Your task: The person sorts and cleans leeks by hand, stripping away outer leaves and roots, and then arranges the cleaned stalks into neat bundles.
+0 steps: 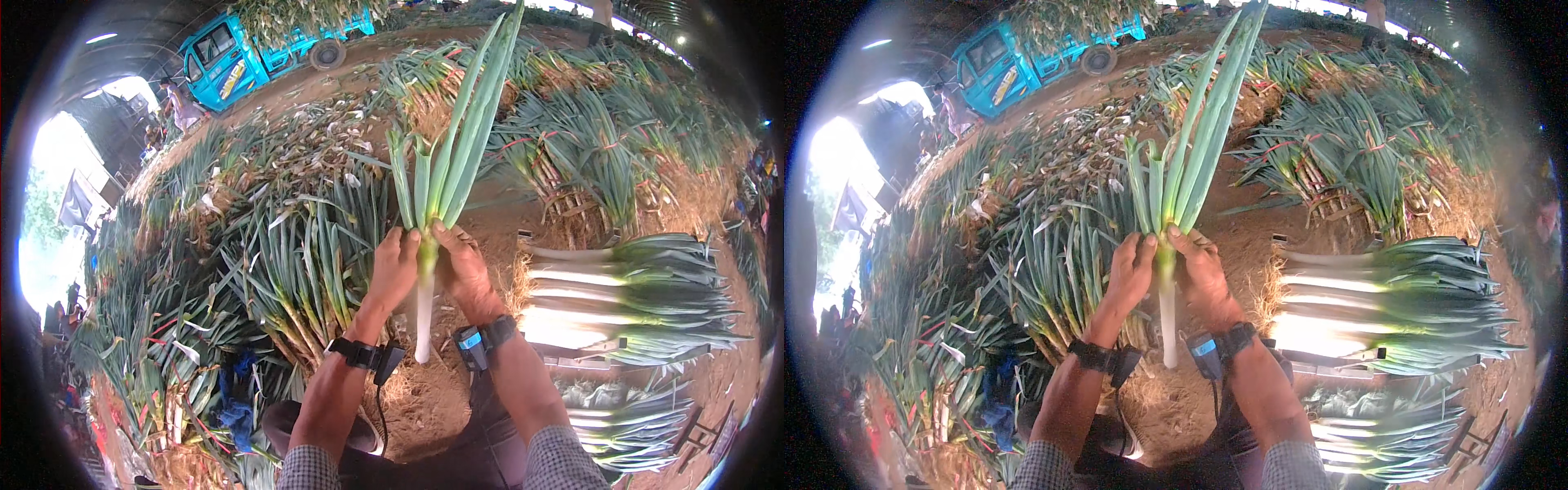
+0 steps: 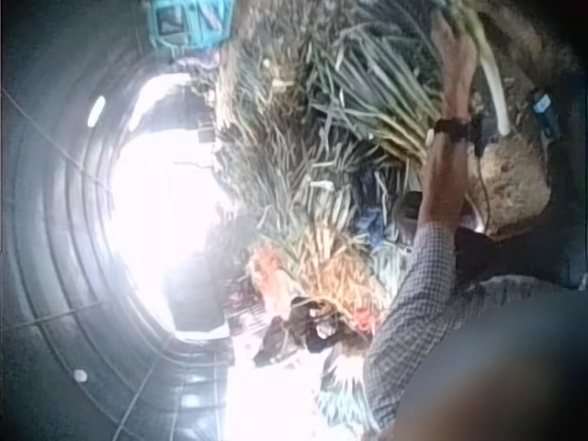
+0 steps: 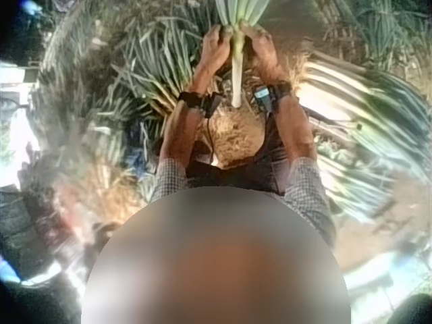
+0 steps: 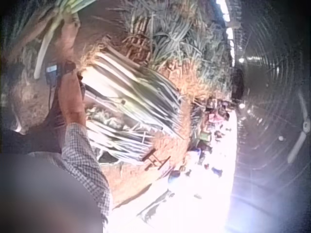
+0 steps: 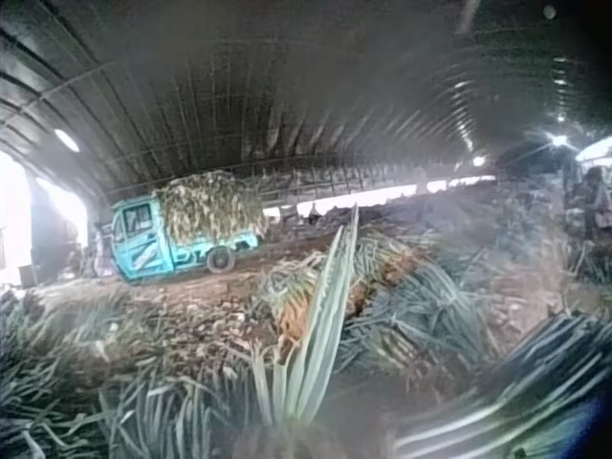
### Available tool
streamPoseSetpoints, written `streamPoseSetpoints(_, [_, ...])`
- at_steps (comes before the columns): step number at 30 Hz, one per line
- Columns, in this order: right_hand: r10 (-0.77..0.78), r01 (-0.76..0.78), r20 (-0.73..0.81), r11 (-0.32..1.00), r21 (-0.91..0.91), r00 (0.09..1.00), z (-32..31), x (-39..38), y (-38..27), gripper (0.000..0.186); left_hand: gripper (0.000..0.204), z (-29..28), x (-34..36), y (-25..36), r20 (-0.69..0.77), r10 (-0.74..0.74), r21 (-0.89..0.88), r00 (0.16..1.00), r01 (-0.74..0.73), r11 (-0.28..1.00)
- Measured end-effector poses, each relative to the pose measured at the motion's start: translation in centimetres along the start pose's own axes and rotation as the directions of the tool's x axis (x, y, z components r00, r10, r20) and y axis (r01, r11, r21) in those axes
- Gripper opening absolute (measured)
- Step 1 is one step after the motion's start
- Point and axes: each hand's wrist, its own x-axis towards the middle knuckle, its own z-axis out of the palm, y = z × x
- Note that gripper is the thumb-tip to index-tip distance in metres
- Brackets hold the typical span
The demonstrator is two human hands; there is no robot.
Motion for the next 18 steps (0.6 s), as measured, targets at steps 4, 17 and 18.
streamPoseSetpoints(4, [0.026,-0.024,0.06,0.999,-0.028,0.998,0.6,-0.5,-0.2,0.03,0.041,-0.1,0.1,-3.0,-0.071,-0.132,-0.173,0.989,0.118,0.978])
streamPoseSetpoints(17, [-0.238,0.129,-0.144,0.839,-0.529,0.96,0.4,-0.3,0.4,0.039,0.031,-0.4,-4.5,-2.2,0.107,-0.273,-0.762,0.956,0.255,0.595])
streamPoseSetpoints(18, [-0.246,0.127,-0.156,0.834,-0.536,0.957,0.2,0.0,0.0,0.039,0.027,-0.8,-5.1,-2.5,0.125,-0.097,-0.671,0.987,0.157,0.725])
